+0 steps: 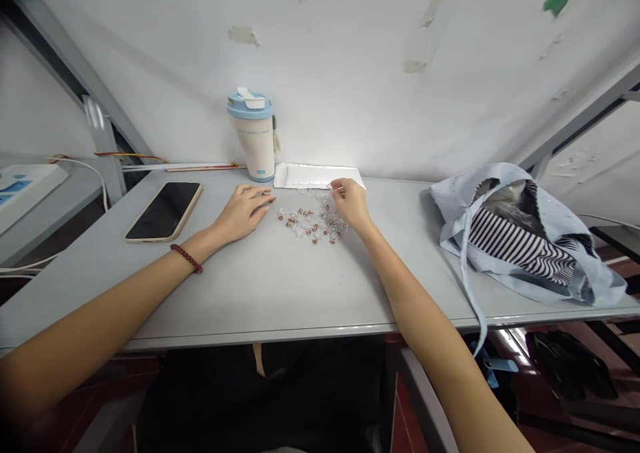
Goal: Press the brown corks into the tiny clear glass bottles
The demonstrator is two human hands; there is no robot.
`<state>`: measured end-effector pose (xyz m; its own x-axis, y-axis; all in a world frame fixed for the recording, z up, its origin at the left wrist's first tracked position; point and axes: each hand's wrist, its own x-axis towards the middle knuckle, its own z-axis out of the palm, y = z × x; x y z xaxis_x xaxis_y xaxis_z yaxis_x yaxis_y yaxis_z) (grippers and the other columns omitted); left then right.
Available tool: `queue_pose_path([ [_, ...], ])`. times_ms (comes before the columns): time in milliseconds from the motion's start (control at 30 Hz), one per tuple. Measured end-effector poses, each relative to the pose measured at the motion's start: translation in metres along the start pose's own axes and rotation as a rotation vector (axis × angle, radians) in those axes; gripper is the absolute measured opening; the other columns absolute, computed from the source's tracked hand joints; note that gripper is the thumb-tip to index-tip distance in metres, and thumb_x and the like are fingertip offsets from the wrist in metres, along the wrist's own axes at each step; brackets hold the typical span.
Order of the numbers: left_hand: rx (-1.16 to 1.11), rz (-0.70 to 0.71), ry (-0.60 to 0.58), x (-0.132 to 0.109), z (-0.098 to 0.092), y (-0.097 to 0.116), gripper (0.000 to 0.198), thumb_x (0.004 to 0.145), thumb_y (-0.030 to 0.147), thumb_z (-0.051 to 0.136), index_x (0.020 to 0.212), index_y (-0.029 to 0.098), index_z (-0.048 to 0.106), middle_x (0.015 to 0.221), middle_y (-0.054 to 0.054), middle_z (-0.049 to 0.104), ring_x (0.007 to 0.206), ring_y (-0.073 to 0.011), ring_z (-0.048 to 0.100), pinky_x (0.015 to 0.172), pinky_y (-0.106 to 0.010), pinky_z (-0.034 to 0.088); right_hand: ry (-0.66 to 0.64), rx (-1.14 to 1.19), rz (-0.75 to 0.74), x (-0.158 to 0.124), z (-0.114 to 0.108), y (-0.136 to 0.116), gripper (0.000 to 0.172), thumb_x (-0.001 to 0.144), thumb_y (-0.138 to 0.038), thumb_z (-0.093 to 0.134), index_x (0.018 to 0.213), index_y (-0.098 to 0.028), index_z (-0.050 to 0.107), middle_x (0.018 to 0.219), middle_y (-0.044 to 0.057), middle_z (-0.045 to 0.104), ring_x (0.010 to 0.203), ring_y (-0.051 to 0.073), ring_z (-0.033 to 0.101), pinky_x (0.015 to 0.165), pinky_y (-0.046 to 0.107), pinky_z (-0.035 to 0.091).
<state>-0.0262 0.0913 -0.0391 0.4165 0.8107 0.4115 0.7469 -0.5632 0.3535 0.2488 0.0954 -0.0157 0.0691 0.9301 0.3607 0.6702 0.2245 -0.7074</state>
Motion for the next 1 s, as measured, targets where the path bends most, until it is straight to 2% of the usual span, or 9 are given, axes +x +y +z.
queue_pose_path([
  [100,0.002,0.041,-0.051,0.001,0.004,-0.002,0.037,0.092,0.02,0.041,0.114,0.017,0.072,0.127,-0.008,0.066,0.118,-0.0305,0.047,0.102,-0.05,0.041,-0.012,0.116,-0.04,-0.009,0.003,-0.016,0.017,0.079,-0.016,0.056,0.093,-0.015,0.067,0.097,0.009,0.068,0.083,0.019,0.064,0.077,0.037,0.054],
  [233,-0.018,0.07,-0.014,0.003,0.005,-0.005,0.032,0.09,0.018,0.043,0.098,0.017,0.074,0.11,-0.009,0.072,0.105,-0.0275,0.056,0.098,-0.048,0.044,-0.087,0.183,-0.069,-0.022,0.01,-0.031,0.013,0.078,-0.018,0.058,0.09,-0.018,0.065,0.093,0.007,0.068,0.081,0.018,0.063,0.077,0.038,0.054],
  [400,-0.078,-0.031,0.067,0.002,-0.001,0.002,0.019,0.084,0.015,0.051,0.084,0.019,0.069,0.092,-0.008,0.073,0.097,-0.0274,0.061,0.09,-0.046,0.048,-0.222,0.212,-0.101,-0.035,0.016,-0.043,0.011,0.079,-0.017,0.059,0.088,-0.018,0.064,0.09,0.005,0.067,0.082,0.018,0.064,0.076,0.036,0.054],
  [467,-0.182,-0.091,0.115,0.0,-0.006,0.01,0.013,0.082,0.016,0.055,0.084,0.018,0.068,0.092,-0.008,0.073,0.092,-0.0255,0.064,0.088,-0.044,0.049,-0.257,0.214,-0.131,-0.038,0.018,-0.046,0.01,0.079,-0.016,0.058,0.088,-0.018,0.064,0.09,0.004,0.066,0.08,0.017,0.063,0.076,0.035,0.054],
  [567,-0.473,-0.171,0.17,-0.006,-0.011,0.029,0.009,0.08,0.021,0.062,0.086,0.017,0.066,0.09,-0.007,0.073,0.085,-0.0216,0.066,0.088,-0.04,0.051,-0.275,0.201,-0.209,-0.043,0.02,-0.049,0.011,0.079,-0.013,0.057,0.087,-0.018,0.063,0.09,0.004,0.064,0.076,0.015,0.062,0.075,0.034,0.055],
  [700,-0.812,-0.232,0.138,-0.012,-0.012,0.051,0.016,0.072,0.026,0.072,0.084,0.016,0.066,0.087,-0.005,0.072,0.085,-0.0196,0.067,0.088,-0.038,0.053,-0.282,0.165,-0.352,-0.048,0.022,-0.051,0.011,0.08,-0.011,0.056,0.086,-0.019,0.063,0.09,0.004,0.061,0.074,0.014,0.061,0.072,0.032,0.054],
  [833,-0.917,-0.275,0.103,-0.014,-0.011,0.06,0.019,0.067,0.027,0.077,0.078,0.016,0.065,0.083,-0.004,0.071,0.083,-0.0186,0.067,0.087,-0.037,0.054,-0.26,0.137,-0.474,-0.051,0.023,-0.052,0.013,0.081,-0.009,0.055,0.086,-0.02,0.061,0.093,0.005,0.061,0.072,0.014,0.06,0.069,0.031,0.053],
  [1000,-0.931,-0.348,0.077,-0.014,-0.016,0.063,0.022,0.064,0.029,0.079,0.073,0.016,0.064,0.078,-0.003,0.071,0.079,-0.0187,0.067,0.082,-0.037,0.055,-0.205,0.056,-0.568,-0.052,0.027,-0.049,0.015,0.086,-0.011,0.052,0.089,-0.022,0.062,0.097,0.006,0.062,0.075,0.015,0.059,0.071,0.032,0.052],
])
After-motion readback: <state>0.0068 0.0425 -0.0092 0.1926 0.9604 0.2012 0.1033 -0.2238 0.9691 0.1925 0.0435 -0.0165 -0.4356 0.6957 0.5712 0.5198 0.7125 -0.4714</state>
